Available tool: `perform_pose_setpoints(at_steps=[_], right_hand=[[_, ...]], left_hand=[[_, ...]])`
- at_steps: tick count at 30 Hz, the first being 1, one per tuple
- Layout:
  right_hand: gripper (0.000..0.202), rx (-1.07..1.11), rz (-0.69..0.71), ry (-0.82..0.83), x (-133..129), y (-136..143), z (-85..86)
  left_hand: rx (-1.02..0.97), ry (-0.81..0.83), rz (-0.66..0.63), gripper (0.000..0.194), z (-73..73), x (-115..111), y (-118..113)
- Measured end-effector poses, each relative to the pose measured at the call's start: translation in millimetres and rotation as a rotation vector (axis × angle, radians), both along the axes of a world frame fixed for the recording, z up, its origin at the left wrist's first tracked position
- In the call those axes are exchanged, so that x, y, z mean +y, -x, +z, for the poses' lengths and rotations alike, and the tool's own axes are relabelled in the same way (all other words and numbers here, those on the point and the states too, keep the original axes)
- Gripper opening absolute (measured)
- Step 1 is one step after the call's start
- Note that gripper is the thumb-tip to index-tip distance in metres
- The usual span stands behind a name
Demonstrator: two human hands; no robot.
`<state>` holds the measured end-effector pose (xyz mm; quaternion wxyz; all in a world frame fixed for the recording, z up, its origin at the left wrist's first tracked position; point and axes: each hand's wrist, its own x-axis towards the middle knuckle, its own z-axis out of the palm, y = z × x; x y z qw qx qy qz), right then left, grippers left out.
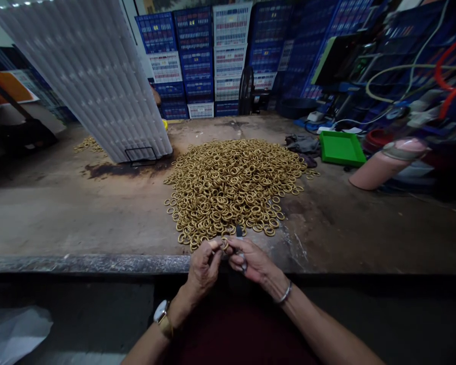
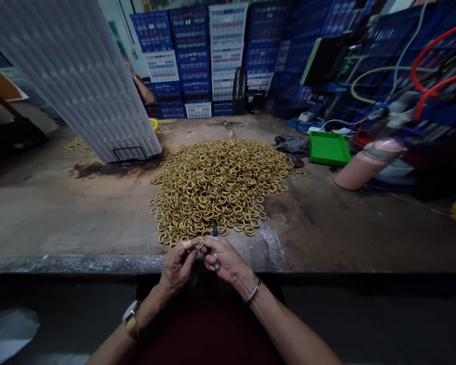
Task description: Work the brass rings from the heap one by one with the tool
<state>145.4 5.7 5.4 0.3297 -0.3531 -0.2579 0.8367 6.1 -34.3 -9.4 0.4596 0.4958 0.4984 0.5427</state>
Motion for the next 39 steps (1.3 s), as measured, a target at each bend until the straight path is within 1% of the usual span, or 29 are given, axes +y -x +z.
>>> perform_pose_setpoints(at_steps=[2, 3, 5, 7, 10, 13, 16, 19, 21, 23, 25, 26, 27, 28, 30, 32, 34, 39], right_hand=[[0.026, -0.046, 0.018, -0.027, -1, 0, -3.7], [0.026, -0.109, 0.008, -0.063, -1, 0, -5.6], [0.028, -0.283, -0.034, -0.177, -2, 2, -9.3], [0.027, -0.442, -0.077, -0.313, -2, 3, -12.2], [0.022, -0.561, -0.089, -0.462, -1, 5, -14.6], [0.020, -0.619, -0.087, -0.541, 0, 6, -15.8], [0.020, -0.695, -0.080, -0.612, 1, 7, -16.5], [0.018, -0.766, -0.081, -0.734, 2, 8, -16.2], [0.017, -0.771, -0.075, -0.770, 3, 8, -16.2], [0.018, -0.770, -0.077, -0.732, 5, 7, -17.0], [0.020, -0.831, -0.100, -0.696, 6, 4, -18.9], [0.021, -0.884, -0.111, -0.721, 6, 2, -20.0], [0.021, -0.937, -0.107, -0.784, 6, 0, -21.3], [0.019, -0.977, -0.080, -0.876, 5, -3, -22.5], [0.013, -1.005, 0.024, -1.070, 1, -6, -24.3], [0.012, -1.007, 0.137, -1.177, -3, -8, -24.9], [0.014, -1.038, 0.195, -1.204, -7, -7, -24.4], [0.018, -1.129, 0.266, -1.224, -8, -5, -20.1]], left_hand=[[0.018, 0.011, -0.015, 0.018, -1.0, 0, 0], [0.041, 0.014, -0.015, 0.015, -1.5, -1, 1], [0.085, 0.020, -0.008, 0.009, -1.2, -2, 0], [0.080, 0.045, -0.007, 0.006, 2.0, -3, -1], [-0.014, 0.133, -0.023, 0.011, 10.4, -5, -5], [-0.136, 0.244, -0.036, 0.018, 16.3, -6, -7], [-0.222, 0.360, -0.093, 0.024, 15.2, -6, -6], [-0.261, 0.420, -0.171, 0.031, 10.3, -7, -5], [-0.285, 0.422, -0.186, 0.033, 7.6, -8, -5], [-0.304, 0.411, -0.169, 0.033, 6.7, -9, -6], [-0.305, 0.401, -0.143, 0.032, 7.5, -9, -6], [-0.300, 0.399, -0.130, 0.032, 8.3, -9, -6], [-0.292, 0.400, -0.120, 0.032, 9.2, -9, -6], [-0.281, 0.400, -0.116, 0.032, 10.1, -9, -6], [-0.252, 0.399, -0.120, 0.032, 11.4, -9, -6], [-0.228, 0.386, -0.124, 0.031, 11.6, -9, -6], [-0.212, 0.369, -0.114, 0.032, 10.5, -8, -7], [-0.182, 0.311, -0.105, 0.032, 5.9, -8, -6]])
